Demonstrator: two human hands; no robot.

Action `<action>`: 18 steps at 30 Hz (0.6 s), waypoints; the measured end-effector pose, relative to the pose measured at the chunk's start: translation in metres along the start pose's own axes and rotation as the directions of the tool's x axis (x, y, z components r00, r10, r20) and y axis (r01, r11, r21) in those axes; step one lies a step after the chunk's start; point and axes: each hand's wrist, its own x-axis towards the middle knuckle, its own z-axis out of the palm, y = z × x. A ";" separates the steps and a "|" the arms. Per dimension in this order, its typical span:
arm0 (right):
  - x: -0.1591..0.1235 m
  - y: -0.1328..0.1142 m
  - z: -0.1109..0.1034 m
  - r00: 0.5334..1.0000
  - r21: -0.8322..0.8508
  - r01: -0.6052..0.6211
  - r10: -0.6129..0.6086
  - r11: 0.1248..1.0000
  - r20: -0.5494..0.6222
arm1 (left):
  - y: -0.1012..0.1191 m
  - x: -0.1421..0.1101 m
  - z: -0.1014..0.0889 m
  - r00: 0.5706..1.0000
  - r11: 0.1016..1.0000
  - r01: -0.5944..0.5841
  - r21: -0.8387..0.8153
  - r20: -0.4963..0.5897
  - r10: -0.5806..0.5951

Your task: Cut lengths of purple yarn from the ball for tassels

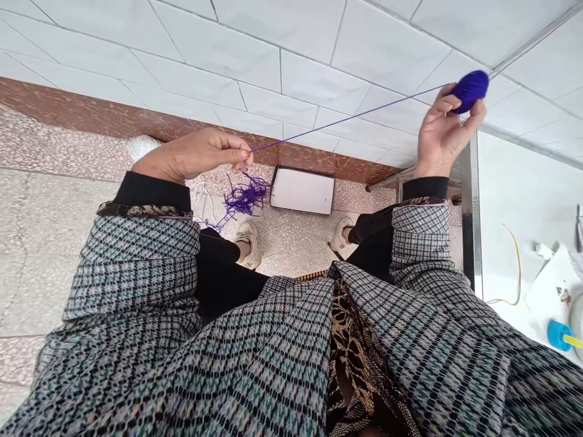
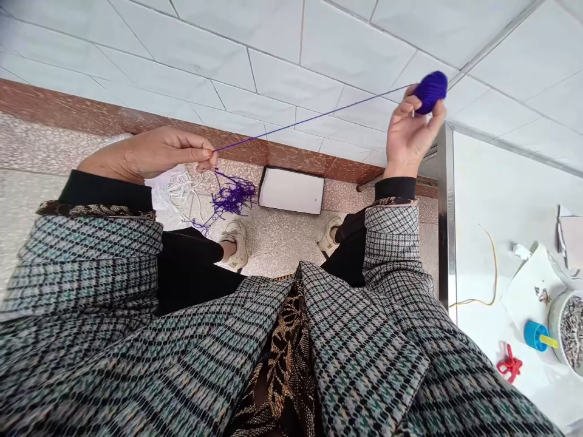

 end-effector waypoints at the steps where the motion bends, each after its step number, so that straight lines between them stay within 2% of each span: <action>1: -0.011 0.006 0.003 0.999 0.310 -0.006 0.021 0.951 -0.044 | -0.002 -0.001 -0.002 1.000 1.000 -0.006 0.003 0.005 0.006; 2: -0.021 0.011 0.004 0.998 0.545 -0.005 0.037 0.838 -0.048 | -0.002 -0.002 -0.003 1.000 1.000 -0.012 0.005 0.005 0.012; 3: -0.028 0.013 0.003 0.999 0.686 -0.020 0.045 0.727 -0.019 | 0.003 -0.003 -0.002 1.000 1.000 -0.018 0.002 -0.007 0.018; 4: -0.033 0.013 0.002 0.999 0.745 -0.053 0.043 0.665 0.032 | 0.011 -0.005 -0.001 0.999 1.000 -0.026 -0.006 -0.033 0.026; 5: -0.035 0.009 0.001 0.994 0.738 -0.098 0.037 0.668 0.099 | 0.022 -0.007 0.000 0.997 0.999 -0.041 -0.011 -0.070 0.040; 7: -0.033 -0.007 0.001 0.971 0.528 -0.186 0.072 0.829 0.228 | 0.053 -0.014 0.001 0.984 0.995 -0.104 0.003 -0.142 0.104; 8: -0.029 -0.017 0.003 0.961 0.328 -0.201 0.120 0.923 0.250 | 0.071 -0.017 0.001 0.973 0.987 -0.159 0.018 -0.167 0.159; 9: -0.023 -0.029 0.006 0.954 0.079 -0.204 0.180 0.976 0.240 | 0.090 -0.020 0.000 0.953 0.972 -0.233 0.027 -0.192 0.234; 10: -0.016 -0.040 0.009 0.955 -0.200 -0.203 0.239 0.959 0.178 | 0.109 -0.022 -0.002 0.926 0.949 -0.315 0.027 -0.210 0.314; 11: -0.010 -0.049 0.011 0.954 -0.442 -0.189 0.271 0.877 0.131 | 0.128 -0.022 -0.004 0.894 0.921 -0.389 0.026 -0.231 0.384; 12: -0.003 -0.056 0.012 0.948 -0.633 -0.146 0.291 0.760 0.131 | 0.147 -0.022 -0.005 0.864 0.897 -0.439 0.042 -0.254 0.435; 14: 0.004 -0.058 0.006 0.930 -0.885 0.037 0.308 0.465 0.201 | 0.185 -0.018 -0.003 0.834 0.877 -0.454 0.159 -0.271 0.481; 16: 0.002 -0.045 -0.008 0.891 -0.956 0.261 0.347 0.135 0.292 | 0.224 -0.012 0.007 0.845 0.859 -0.364 0.361 -0.260 0.468; 18: -0.008 -0.019 -0.028 0.854 -0.905 0.399 0.417 -0.145 0.310 | 0.261 -0.006 0.026 0.864 0.817 -0.214 0.536 -0.286 0.414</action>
